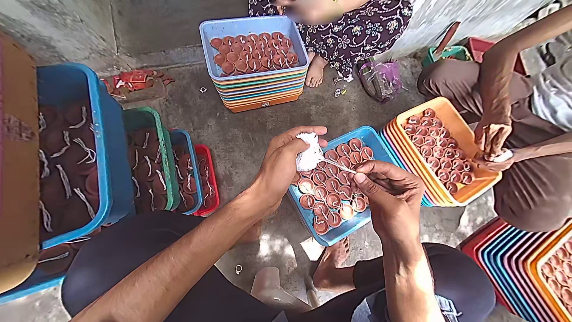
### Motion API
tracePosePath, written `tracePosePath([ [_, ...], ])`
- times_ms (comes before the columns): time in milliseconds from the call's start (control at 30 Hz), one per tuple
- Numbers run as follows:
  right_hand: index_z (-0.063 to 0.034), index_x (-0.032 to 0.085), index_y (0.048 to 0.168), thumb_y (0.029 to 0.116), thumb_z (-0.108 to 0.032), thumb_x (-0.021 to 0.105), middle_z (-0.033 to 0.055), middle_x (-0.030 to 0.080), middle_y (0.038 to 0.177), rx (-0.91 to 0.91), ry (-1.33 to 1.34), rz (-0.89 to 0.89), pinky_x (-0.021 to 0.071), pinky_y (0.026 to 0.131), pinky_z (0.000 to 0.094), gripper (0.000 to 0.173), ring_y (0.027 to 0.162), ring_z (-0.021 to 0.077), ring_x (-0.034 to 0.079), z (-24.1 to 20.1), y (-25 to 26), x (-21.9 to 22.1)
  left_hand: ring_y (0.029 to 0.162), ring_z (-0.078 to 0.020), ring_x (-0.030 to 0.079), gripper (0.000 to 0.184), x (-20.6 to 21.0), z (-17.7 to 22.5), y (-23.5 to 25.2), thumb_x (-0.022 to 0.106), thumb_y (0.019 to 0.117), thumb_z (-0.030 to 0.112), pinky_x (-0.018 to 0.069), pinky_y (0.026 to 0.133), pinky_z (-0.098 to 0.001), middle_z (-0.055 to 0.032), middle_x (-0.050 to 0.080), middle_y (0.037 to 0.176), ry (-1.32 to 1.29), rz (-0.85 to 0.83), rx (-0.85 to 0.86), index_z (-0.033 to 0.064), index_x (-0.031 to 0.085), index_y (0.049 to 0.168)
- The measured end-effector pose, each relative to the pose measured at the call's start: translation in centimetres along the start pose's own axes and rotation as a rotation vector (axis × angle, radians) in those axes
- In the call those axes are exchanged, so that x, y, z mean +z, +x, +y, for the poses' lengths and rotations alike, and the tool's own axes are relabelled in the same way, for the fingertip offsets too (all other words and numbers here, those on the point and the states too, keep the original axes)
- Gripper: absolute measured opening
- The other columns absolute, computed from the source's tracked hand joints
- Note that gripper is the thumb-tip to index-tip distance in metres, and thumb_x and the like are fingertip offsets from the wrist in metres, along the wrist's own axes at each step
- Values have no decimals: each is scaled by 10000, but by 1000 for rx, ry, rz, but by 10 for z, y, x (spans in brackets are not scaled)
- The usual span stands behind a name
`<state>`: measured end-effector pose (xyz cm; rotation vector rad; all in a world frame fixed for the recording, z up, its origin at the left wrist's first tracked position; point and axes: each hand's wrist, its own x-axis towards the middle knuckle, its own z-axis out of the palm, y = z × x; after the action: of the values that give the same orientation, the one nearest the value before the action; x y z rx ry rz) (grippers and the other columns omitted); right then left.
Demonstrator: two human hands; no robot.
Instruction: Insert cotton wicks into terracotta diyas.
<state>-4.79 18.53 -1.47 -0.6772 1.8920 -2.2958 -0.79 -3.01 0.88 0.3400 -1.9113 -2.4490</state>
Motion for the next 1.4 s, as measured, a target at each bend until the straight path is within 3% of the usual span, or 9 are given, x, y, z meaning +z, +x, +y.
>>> tracePosePath([
  [100, -19, 775, 1012, 869, 50, 720, 94, 740, 913, 17, 42, 6, 625, 747, 295, 168, 766, 140, 705, -3, 2, -6, 998, -153, 657, 443, -1, 1, 4, 281, 1056, 79, 537, 879, -322, -71, 703, 1153, -26, 68, 7, 72, 647, 1306],
  [233, -21, 772, 1019, 874, 30, 718, 98, 736, 911, 36, 40, 10, 618, 751, 296, 163, 773, 141, 701, -6, 3, -10, 931, -132, 643, 450, -2, 0, 4, 282, 1019, 95, 523, 772, -283, -51, 710, 1068, 44, 67, 55, 81, 704, 1175],
  [333, -13, 771, 1034, 886, 17, 722, 100, 741, 908, 26, 18, -18, 622, 748, 297, 158, 764, 140, 705, -6, 3, -10, 902, -110, 685, 286, -1, -5, 3, 478, 1059, 190, 560, 734, -275, -9, 741, 1043, 268, -60, 197, 116, 753, 1084],
  [400, -5, 765, 1036, 888, 20, 723, 97, 739, 897, 27, -5, -28, 620, 740, 289, 155, 758, 134, 702, -7, 3, -9, 919, -86, 706, 196, 3, -7, -1, 671, 1009, 272, 606, 772, -278, 31, 746, 1046, 365, -145, 297, 138, 763, 1119],
  [500, 0, 762, 1032, 887, 27, 724, 100, 738, 885, 36, -39, -22, 622, 731, 285, 152, 751, 137, 704, -7, 3, -7, 953, -99, 720, 255, 7, -10, -3, 781, 921, 152, 632, 811, -272, -1, 754, 1076, 361, -258, 350, 75, 751, 1162],
  [667, -13, 768, 1026, 880, 13, 740, 94, 742, 882, 61, -62, -5, 622, 735, 286, 150, 766, 138, 710, -9, 3, -7, 781, -82, 701, 98, 5, -12, -4, 770, 924, 112, 597, 659, -234, -13, 755, 912, 357, -232, 359, 67, 787, 1009],
  [800, -14, 768, 1041, 880, 22, 732, 95, 747, 900, 65, -65, -9, 619, 746, 275, 169, 787, 133, 713, -9, 4, -7, 772, -98, 691, 89, 4, -12, -3, 735, 953, 107, 595, 667, -240, -35, 742, 907, 316, -231, 371, 42, 776, 998],
  [1033, 16, 728, 1188, 829, 46, 789, 129, 730, 1101, 7, -133, -98, 645, 795, 313, 365, 896, 195, 727, -10, 5, -5, 778, -128, 719, 115, 3, -16, -1, 710, 976, 121, 629, 714, -280, -54, 747, 879, 302, -201, 364, 28, 765, 1018],
  [1400, -18, 763, 1031, 913, -3, 749, 55, 726, 991, -115, -402, -78, 637, 766, 281, 120, 853, 139, 711, -3, 6, -6, 679, -39, 643, 150, -2, -14, -2, 696, 994, 230, 532, 599, -213, 21, 710, 790, 552, -238, 316, 105, 776, 973],
])
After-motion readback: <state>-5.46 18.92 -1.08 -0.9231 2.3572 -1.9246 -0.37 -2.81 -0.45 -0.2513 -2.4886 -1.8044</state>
